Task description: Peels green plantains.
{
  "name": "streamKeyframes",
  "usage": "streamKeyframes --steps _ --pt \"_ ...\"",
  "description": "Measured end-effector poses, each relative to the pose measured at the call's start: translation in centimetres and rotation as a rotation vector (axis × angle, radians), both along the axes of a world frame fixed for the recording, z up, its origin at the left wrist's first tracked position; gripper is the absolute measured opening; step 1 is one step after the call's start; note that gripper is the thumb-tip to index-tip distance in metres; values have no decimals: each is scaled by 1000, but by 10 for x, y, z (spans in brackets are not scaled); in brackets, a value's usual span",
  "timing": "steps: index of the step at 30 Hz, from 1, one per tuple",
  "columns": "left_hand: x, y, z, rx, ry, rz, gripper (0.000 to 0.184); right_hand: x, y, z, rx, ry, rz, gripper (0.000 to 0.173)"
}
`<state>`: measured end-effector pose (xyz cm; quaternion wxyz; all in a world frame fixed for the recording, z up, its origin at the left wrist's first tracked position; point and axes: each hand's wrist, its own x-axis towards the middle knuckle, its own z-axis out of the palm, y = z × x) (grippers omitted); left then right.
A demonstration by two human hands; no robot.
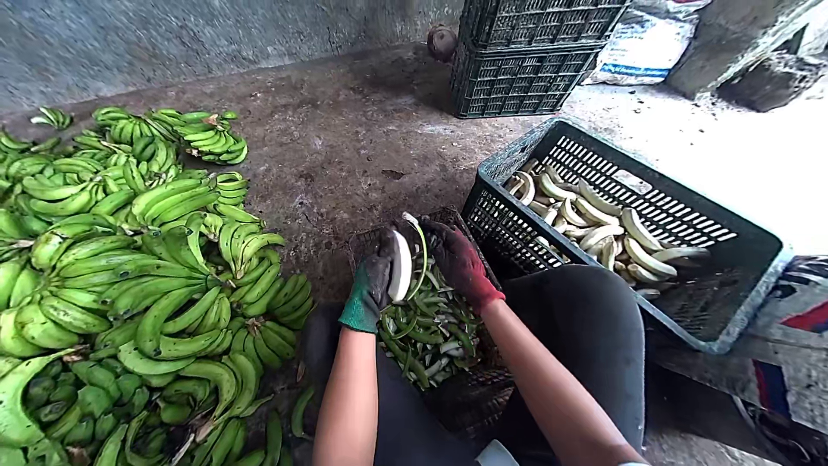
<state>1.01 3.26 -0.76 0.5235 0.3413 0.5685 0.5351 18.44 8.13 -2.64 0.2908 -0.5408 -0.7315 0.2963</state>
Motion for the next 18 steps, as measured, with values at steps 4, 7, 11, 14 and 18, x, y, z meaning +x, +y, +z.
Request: streamKeyframes --steps 4,7,11,14,18 --pt "0 14 -22 102 -617 223 40 -15 -59 -13 218 28 26 39" --pt "3 10 -24 28 -465 208 36 -22 -64 -6 224 -36 29 37" --pt "-2 -4 3 -9 -158 79 28 -25 -19 8 -85 -146 32 40" --pt "-3 -4 12 19 -313 12 25 -16 -3 2 -123 -78 -35 40" --pt "-10 5 -5 75 -592 35 33 -3 -31 -9 50 102 27 40"
